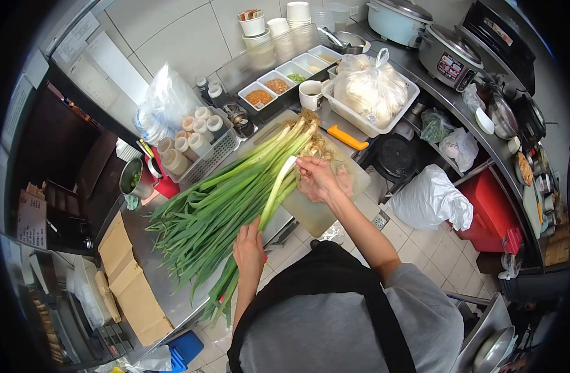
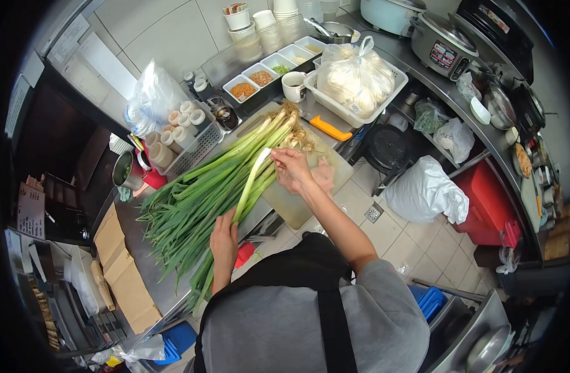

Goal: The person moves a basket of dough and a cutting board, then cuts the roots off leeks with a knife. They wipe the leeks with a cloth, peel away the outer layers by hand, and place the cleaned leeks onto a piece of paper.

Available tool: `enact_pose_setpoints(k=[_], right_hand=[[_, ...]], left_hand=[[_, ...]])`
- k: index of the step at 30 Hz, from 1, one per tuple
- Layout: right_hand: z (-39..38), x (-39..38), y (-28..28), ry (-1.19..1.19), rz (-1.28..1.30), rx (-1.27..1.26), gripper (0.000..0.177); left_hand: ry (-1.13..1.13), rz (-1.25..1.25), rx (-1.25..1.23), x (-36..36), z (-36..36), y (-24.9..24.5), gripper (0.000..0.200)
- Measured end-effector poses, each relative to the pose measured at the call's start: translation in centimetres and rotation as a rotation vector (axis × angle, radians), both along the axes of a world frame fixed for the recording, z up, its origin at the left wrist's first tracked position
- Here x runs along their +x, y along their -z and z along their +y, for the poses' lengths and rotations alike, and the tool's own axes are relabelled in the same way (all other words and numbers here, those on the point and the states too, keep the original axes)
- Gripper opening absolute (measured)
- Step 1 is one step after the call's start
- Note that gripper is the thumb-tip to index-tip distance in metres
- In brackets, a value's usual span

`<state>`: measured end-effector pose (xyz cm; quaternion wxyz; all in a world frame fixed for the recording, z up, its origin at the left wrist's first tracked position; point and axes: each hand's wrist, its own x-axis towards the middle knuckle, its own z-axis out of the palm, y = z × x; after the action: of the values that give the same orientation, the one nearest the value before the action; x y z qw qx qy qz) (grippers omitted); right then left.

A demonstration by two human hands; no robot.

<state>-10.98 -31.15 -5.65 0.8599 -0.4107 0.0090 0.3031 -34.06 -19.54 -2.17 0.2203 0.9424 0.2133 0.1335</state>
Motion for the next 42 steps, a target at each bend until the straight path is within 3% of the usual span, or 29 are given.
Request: enact_pose_setpoints(k=[4,7,10,13,16,22,26,31,35,38,41,42], right_hand=[[0.3,-0.1,0.1,0.000,0.069,0.030,0.004],[0.8,-0.3,0.3,-0.013,0.075,0.033,0.004],[1.2,-0.4,0.9,-0.030,0.066,0.013,0.008],[1.4,-0.5,0.8,-0.020,0.047,-0.013,0.009],[1.3,-0.4,1.1,-0.021,0.044,-0.018,0.009],[0.6,-1.2,2.7,-0.070,-0.020,-0.109,0.010],[0.2,-0.9,1.8,0.004,-0.251,-0.218,0.010],[-2.2,1.6,-0.5,0.027,-0.545,-0.335,0.007],[-4.0,2.8,-3.4,0.101,-0.486,-0.274,0.007],[-3.8,4.6,-3.4,0.349,-0.894,-0.698,0.009],[-3.1,6.4,0.5,0.211,-1.289,-1.068,0.010],[-2.8,6.5,0.5,0.137,-1.445,-1.191,0.010]], left_hand=[[0.007,0.036,-0.070,0.0,-0.4,-0.5,0.036],[0.121,-0.149,-0.315,-0.1,1.1,1.2,0.034],[0.040,0.016,-0.862,-0.3,2.1,1.4,0.033],[0.112,-0.061,-1.058,-0.5,2.8,2.6,0.033],[0.045,-0.028,-1.331,-0.6,2.5,0.8,0.033],[0.057,-0.195,-1.568,-0.4,3.7,0.2,0.033],[0.115,-0.179,-1.649,0.1,4.4,-0.2,0.033],[0.032,-0.215,-1.441,1.2,4.5,0.3,0.036],[-0.001,-0.195,-1.149,1.8,4.9,1.3,0.037],[-0.051,-0.189,-0.695,1.7,3.6,0.8,0.036],[0.055,-0.266,-0.042,1.3,2.1,-0.6,0.040],[-0.002,-0.179,-0.095,1.2,1.4,-1.0,0.042]])
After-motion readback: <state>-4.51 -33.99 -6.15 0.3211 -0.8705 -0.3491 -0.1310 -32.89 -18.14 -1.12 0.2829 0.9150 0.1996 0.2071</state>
